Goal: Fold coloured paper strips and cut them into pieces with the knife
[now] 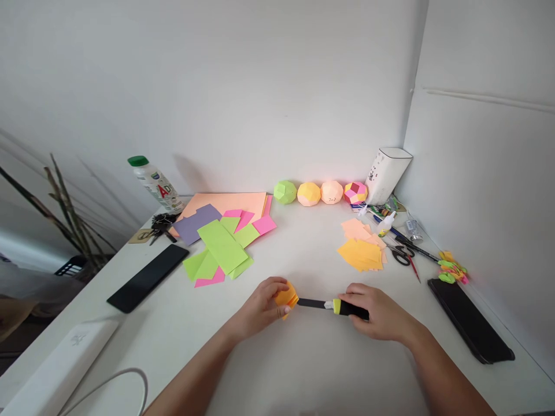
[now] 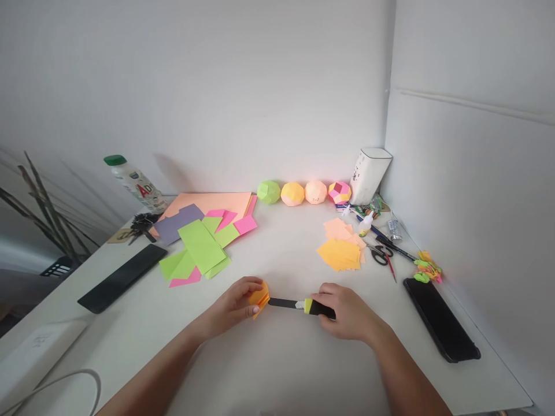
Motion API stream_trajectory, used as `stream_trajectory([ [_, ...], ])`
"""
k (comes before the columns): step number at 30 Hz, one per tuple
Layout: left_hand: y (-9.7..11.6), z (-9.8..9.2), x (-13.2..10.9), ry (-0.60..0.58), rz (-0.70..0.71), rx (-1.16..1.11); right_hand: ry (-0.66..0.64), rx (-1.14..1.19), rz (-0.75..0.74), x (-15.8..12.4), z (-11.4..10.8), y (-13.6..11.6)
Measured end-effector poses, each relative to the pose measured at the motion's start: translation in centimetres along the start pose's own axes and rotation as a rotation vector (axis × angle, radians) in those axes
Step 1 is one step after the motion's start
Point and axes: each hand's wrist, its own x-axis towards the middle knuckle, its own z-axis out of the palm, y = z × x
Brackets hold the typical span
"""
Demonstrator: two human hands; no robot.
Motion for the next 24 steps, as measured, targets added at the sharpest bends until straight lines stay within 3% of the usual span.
stream_trajectory([
  [12, 1.6, 0.5, 0.2, 0.060, -0.111, -0.017, 0.056, -0.092, 0.010, -0.2, 0.1, 0.6],
  [19, 2.5, 0.2, 0.2, 0.150, -0.203, -0.209, 0.056, -0.190, -0.021, -0.1, 0.5, 0.6],
  [24, 2.6, -0.2, -0.2, 0.233, -0.033, -0.025, 0.110, -0.226, -0.014, -0.2, 0.4, 0.8],
])
